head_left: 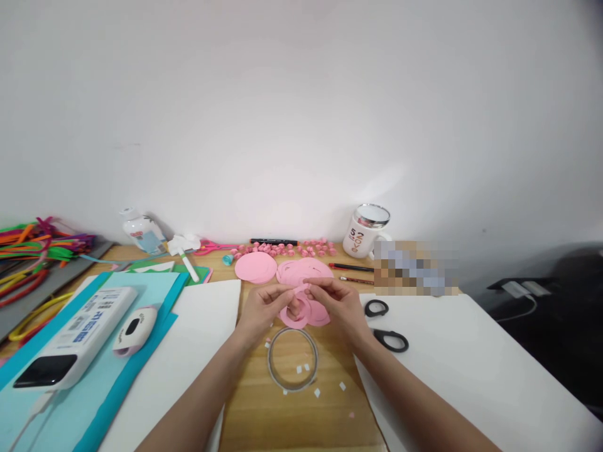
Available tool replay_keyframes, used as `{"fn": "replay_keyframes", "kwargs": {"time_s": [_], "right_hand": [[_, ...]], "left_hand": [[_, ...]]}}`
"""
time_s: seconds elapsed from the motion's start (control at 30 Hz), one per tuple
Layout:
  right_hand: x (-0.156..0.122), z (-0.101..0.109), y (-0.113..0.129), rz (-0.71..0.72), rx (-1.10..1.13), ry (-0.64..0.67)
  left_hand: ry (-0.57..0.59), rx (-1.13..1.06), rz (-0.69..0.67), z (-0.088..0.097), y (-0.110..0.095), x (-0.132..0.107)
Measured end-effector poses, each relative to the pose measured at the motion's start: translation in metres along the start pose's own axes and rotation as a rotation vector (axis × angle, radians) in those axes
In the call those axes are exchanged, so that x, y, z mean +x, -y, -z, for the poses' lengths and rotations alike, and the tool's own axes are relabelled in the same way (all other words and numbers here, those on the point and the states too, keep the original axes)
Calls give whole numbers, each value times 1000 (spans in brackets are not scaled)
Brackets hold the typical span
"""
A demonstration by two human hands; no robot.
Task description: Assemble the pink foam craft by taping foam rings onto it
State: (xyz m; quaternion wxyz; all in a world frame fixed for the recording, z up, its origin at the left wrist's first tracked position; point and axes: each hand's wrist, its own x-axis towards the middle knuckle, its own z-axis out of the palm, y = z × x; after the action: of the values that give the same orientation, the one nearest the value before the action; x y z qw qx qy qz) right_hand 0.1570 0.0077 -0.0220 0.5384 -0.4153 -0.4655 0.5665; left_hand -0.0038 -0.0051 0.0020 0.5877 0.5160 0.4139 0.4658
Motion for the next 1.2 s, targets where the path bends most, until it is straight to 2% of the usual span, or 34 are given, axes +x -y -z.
{"fn": "replay_keyframes", "kwargs": {"time_s": [0.23,0.5,0.7,0.97,1.2], "right_hand": [[1,-2,2,-8,76,-29],[2,-1,0,25,27,-75],[2,0,-1,13,2,-9],[2,-1,-2,9,88,-32],[3,0,0,28,22,-74]], "left_hand": [[-11,7,5,-1,0,0],[-4,13,-15,0,1,0],[-13,11,-12,0,0,0],[4,7,-18,0,3,0],[9,5,-10,1,3,0]]}}
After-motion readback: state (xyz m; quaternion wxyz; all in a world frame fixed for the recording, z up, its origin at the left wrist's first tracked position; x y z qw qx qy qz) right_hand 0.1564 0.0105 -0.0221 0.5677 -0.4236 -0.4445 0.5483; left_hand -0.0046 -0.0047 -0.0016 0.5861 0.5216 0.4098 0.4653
